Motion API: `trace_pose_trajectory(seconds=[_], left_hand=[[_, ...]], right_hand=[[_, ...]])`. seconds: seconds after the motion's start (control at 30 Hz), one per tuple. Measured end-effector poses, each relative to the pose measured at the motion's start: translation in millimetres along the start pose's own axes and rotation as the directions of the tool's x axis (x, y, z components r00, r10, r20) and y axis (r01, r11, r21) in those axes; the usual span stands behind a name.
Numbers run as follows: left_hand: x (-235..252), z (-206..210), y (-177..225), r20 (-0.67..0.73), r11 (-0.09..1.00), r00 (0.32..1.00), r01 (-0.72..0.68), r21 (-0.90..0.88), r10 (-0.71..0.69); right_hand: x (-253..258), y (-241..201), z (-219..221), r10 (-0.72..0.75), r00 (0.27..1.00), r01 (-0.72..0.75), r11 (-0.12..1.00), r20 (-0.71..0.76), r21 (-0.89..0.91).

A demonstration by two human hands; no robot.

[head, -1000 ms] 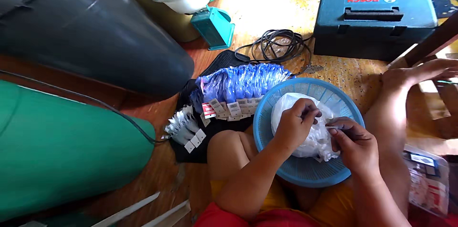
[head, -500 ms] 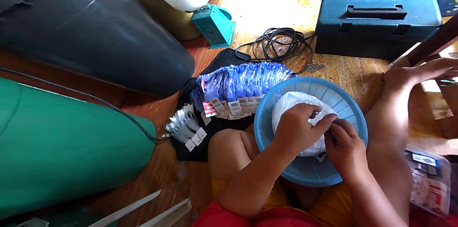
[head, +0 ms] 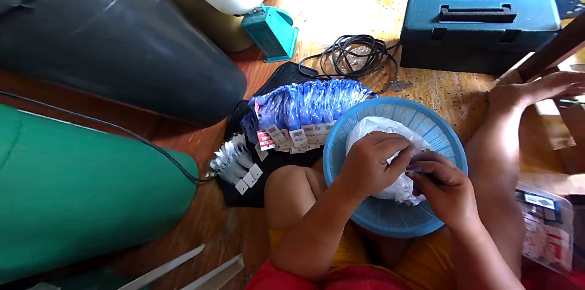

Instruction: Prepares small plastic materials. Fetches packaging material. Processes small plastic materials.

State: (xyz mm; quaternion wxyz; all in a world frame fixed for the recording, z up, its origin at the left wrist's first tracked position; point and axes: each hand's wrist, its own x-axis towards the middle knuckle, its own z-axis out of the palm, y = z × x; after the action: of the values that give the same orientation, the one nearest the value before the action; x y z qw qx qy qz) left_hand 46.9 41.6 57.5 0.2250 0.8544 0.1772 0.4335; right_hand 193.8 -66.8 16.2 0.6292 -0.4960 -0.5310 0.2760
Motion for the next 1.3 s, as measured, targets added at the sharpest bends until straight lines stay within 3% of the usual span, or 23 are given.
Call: trace_pose_trajectory(seconds=[0.1, 0.33, 0.77, 1.13, 1.3], left_hand=[[-2, 3, 3, -0.013, 0.999, 0.999, 0.041, -0.012, -0.041], [-3, 13, 16, 0.003, 0.951, 0.98, 0.194, -0.242, -0.2], [-3, 15, 20, 0.048, 0.844, 0.928, 0.357, -0.4, -0.37], [-4, 10, 20, 0.085, 0.81, 0.908, 0.405, -0.423, -0.41], [-2, 9, 23, 0.081, 0.852, 0.934, 0.352, -0.387, -0.348]], right_hand=[[-1, -4, 1, 0.001, 1.0, -0.001, 1.0, -0.023, 0.015], [-2, -8, 0, 0.036, 0.998, -0.037, 0.999, -0.047, -0.012], [-3, -5, -1, 0.065, 0.996, -0.068, 0.996, -0.054, -0.055], [-2, -3, 0, 0.073, 0.997, -0.075, 0.994, -0.038, -0.078], [0, 3, -10, 0.011, 1.0, -0.01, 0.994, -0.008, 0.11]])
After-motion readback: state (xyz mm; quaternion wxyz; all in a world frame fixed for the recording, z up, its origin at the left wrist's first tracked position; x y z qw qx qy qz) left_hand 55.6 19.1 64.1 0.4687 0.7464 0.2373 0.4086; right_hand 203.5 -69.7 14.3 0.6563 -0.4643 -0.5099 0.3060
